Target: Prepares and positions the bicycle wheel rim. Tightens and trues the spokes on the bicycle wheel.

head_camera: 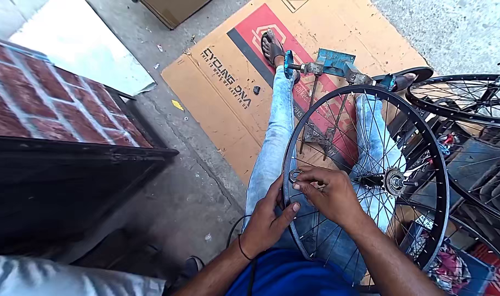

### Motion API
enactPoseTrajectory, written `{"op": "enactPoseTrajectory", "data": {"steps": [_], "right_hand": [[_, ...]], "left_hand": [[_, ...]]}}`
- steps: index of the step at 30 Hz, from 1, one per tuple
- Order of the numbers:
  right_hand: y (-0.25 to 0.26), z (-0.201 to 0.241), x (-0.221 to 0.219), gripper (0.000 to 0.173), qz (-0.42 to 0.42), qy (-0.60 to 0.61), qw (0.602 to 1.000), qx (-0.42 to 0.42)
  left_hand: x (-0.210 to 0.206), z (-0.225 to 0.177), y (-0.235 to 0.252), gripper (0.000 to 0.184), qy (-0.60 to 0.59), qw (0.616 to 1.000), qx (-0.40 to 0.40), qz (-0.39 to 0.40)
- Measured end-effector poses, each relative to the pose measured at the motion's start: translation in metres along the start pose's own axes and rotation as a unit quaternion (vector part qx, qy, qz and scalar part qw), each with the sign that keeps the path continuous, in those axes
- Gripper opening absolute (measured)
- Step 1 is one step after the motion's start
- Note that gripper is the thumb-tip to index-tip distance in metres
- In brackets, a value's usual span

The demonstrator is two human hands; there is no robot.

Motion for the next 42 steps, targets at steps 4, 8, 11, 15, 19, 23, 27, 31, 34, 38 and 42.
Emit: {"op": "enactPoseTrajectory", "data": {"steps": [4,8,11,15,19,23,27,31,34,38,42], "right_hand": [[0.008,0.002,-0.009,0.023,-0.022,-0.028,0.995,-0.089],[0.004,0.006,-0.024,0.032,-0.097,-0.234,0.968,-0.005],[0.0,0.008,-0.027,0.011,-0.117,-0.314,0.942,0.03],[0.004,0.009,-0.024,0.023,-0.049,-0.327,0.943,0.026],[0.007,0.004,-0.008,0.034,0.069,-0.146,0.986,-0.029],[0.002,0.0,-0.002,0.021,0.045,-0.036,0.998,-0.001],[-0.002,0.004,-0.01,0.017,-0.024,-0.081,0.992,0.091],[0.001,0.006,-0.014,0.018,-0.036,-0.15,0.973,0.171],[0.005,0.0,-0.001,0.019,-0.057,-0.104,0.987,0.109],[0.004,-0.004,0.007,0.03,-0.06,-0.18,0.981,0.032],[0.005,-0.001,0.003,0.027,0.045,-0.223,0.974,-0.005]], "left_hand": [[0.003,0.005,-0.002,0.072,0.016,1.0,0.005,-0.003],[0.001,0.0,-0.001,0.073,0.009,1.0,0.007,0.001],[0.0,-0.001,0.0,0.072,0.003,1.0,-0.003,0.004],[-0.001,0.0,0.001,0.07,0.005,1.0,0.001,0.003],[0.002,0.007,0.0,0.072,-0.022,1.0,0.014,0.007],[0.002,0.002,0.003,0.066,-0.034,0.999,-0.003,0.001],[0.013,-0.01,0.031,0.052,0.036,0.998,0.005,-0.041],[0.013,-0.011,0.05,0.057,0.078,0.996,0.05,0.009],[0.012,-0.008,0.048,0.052,0.062,0.997,0.043,0.008],[0.009,-0.004,0.04,0.048,0.077,0.996,0.024,-0.026],[0.01,0.0,0.031,0.05,0.086,0.996,0.023,-0.026]]}}
Point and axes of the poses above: each hand's wrist, its own y-axis towards the middle knuckle, its own x-axis out of the back of the hand, z = x × y, the point moved 3 cm from there along y, towards the middle knuckle, and after that the axes turned 11 degrees about -z, right-handed, at the moved point
